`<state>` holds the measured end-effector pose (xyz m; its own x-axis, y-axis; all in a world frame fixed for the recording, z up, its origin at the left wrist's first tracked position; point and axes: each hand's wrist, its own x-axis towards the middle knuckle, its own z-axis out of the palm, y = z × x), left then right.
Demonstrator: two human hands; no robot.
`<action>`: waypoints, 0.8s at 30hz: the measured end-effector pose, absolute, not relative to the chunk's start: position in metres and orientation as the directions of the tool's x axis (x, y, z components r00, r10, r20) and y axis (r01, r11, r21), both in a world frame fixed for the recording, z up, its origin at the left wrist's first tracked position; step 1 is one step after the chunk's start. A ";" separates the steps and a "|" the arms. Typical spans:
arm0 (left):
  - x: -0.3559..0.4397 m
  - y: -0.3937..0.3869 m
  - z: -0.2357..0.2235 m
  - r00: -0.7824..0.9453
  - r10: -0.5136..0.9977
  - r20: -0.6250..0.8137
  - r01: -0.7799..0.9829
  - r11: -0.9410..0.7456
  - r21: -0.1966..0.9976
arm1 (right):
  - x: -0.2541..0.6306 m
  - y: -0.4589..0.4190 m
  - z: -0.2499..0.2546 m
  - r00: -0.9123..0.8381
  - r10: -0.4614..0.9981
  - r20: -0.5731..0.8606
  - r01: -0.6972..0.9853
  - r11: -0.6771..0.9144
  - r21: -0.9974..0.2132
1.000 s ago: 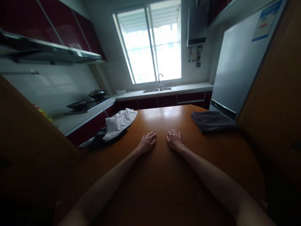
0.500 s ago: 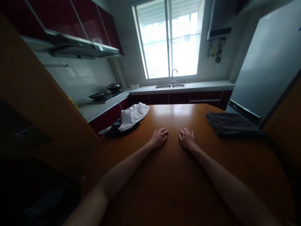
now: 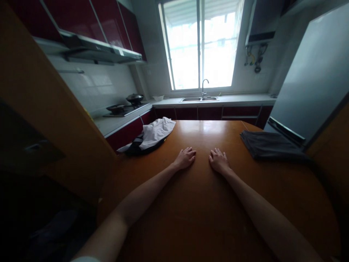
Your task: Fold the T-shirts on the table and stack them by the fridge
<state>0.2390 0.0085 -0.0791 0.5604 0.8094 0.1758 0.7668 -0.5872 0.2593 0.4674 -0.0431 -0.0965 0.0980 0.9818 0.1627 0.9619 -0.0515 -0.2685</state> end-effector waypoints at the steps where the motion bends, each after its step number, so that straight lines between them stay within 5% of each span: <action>1: 0.239 0.010 -0.079 0.555 0.809 0.194 0.757 -0.588 0.285 | 0.467 -0.043 -0.096 0.098 0.982 0.159 0.962 -0.053 -0.266; 7: 0.207 0.049 -0.061 0.411 0.855 0.317 0.765 -0.513 0.390 | 0.468 -0.043 -0.097 0.081 0.985 0.154 0.966 -0.040 -0.256; 17: 0.044 0.081 -0.042 -0.276 0.839 0.470 0.885 0.031 0.464 | 0.470 -0.041 -0.102 0.078 0.982 0.173 0.970 -0.035 -0.243; 24: 0.033 0.084 -0.061 -0.343 0.837 0.427 0.876 0.121 0.466 | 0.471 -0.042 -0.102 0.074 0.981 0.181 0.970 -0.029 -0.241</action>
